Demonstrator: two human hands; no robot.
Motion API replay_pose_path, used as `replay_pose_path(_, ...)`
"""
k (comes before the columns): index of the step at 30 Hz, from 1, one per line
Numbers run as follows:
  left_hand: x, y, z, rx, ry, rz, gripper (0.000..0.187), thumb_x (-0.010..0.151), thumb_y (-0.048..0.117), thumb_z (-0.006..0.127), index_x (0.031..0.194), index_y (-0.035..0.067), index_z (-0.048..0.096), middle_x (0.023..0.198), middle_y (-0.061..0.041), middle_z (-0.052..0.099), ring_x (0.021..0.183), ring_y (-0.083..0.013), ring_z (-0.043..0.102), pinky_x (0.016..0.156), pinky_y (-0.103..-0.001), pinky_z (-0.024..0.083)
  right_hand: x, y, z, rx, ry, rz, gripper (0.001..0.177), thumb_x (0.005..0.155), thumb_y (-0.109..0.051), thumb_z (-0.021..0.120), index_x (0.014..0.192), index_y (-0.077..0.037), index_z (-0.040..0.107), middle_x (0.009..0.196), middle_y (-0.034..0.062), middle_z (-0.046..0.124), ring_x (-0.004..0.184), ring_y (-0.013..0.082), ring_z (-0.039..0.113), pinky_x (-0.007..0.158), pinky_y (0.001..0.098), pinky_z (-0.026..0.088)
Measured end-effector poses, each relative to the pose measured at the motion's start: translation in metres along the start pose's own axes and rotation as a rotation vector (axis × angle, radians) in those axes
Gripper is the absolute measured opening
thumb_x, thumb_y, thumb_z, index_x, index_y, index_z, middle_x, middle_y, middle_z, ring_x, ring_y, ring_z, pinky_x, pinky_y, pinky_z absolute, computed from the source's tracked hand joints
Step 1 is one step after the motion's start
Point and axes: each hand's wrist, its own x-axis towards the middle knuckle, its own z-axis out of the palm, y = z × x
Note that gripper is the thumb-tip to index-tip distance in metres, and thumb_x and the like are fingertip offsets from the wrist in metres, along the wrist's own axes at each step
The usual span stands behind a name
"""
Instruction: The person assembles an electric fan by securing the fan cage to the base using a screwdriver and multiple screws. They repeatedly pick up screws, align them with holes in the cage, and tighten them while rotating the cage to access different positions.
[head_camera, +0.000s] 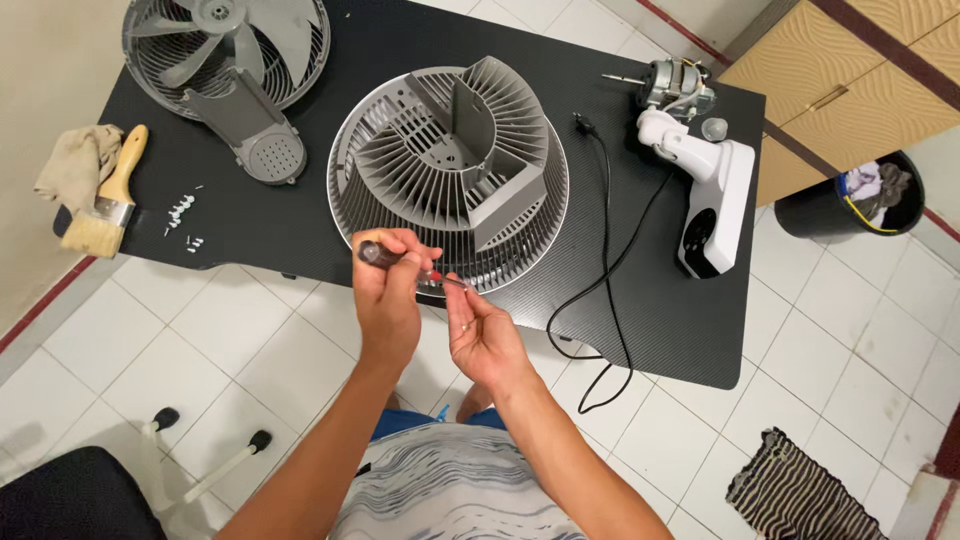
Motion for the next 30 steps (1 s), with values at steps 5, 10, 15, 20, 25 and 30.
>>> replay_pose_path(5, 0.005, 0.008, -0.006, 0.002, -0.016, -0.007, 0.018, 0.097, -0.007, 0.047, 0.108, 0.007, 0.043, 0.101, -0.009, 0.056, 0.086, -0.0142, 0.059, 0.092, -0.04, 0.056, 0.004, 0.013, 0.002, 0.017, -0.001, -0.044, 0.02, 0.104, -0.01, 0.055, 0.111, 0.006, 0.066, 0.108, 0.0171, 0.076, 0.099, 0.0245, 0.076, 0.085, 0.0323, 0.06)
replay_pose_path(10, 0.012, 0.011, -0.017, -0.022, -0.096, 0.026, 0.018, 0.098, -0.008, 0.048, 0.109, 0.006, 0.044, 0.099, -0.008, 0.056, 0.084, -0.0131, 0.057, 0.098, -0.042, 0.057, 0.011, 0.023, 0.001, 0.035, -0.01, -0.058, 0.018, 0.104, -0.012, 0.056, 0.107, 0.003, 0.066, 0.107, 0.0167, 0.077, 0.097, 0.0241, 0.076, 0.084, 0.0321, 0.06)
replay_pose_path(15, 0.016, 0.014, -0.026, -0.023, -0.151, -0.002, 0.018, 0.098, -0.009, 0.048, 0.109, 0.006, 0.045, 0.1, -0.008, 0.057, 0.087, -0.0129, 0.057, 0.104, -0.043, 0.056, 0.017, 0.027, -0.002, 0.052, -0.069, -0.06, 0.02, 0.104, -0.013, 0.055, 0.108, 0.003, 0.067, 0.107, 0.0168, 0.077, 0.096, 0.0234, 0.077, 0.083, 0.0316, 0.06)
replay_pose_path(20, 0.018, 0.012, -0.025, 0.024, -0.186, 0.053, 0.016, 0.105, -0.006, 0.049, 0.114, 0.006, 0.042, 0.108, -0.012, 0.06, 0.101, -0.0179, 0.064, 0.114, -0.043, 0.052, 0.016, 0.027, -0.002, 0.017, -0.082, -0.102, 0.022, 0.104, -0.014, 0.055, 0.11, 0.003, 0.067, 0.105, 0.0148, 0.077, 0.097, 0.0217, 0.077, 0.083, 0.03, 0.06)
replay_pose_path(25, 0.012, 0.01, -0.015, 0.079, -0.121, 0.026, 0.017, 0.107, -0.001, 0.048, 0.118, 0.007, 0.039, 0.114, -0.012, 0.06, 0.109, -0.0186, 0.065, 0.089, -0.034, 0.055, 0.008, 0.03, 0.007, 0.118, -0.076, -0.135, 0.021, 0.105, -0.013, 0.054, 0.112, 0.003, 0.066, 0.105, 0.0135, 0.077, 0.099, 0.0208, 0.076, 0.086, 0.0304, 0.059)
replay_pose_path(30, 0.009, 0.011, -0.011, 0.147, -0.112, 0.036, 0.019, 0.108, 0.002, 0.053, 0.121, 0.005, 0.038, 0.109, -0.013, 0.063, 0.101, -0.0173, 0.068, 0.084, -0.032, 0.06, 0.003, 0.025, 0.01, 0.054, -0.089, -0.155, 0.022, 0.104, -0.016, 0.056, 0.111, 0.002, 0.068, 0.102, 0.0119, 0.077, 0.099, 0.0195, 0.076, 0.086, 0.03, 0.059)
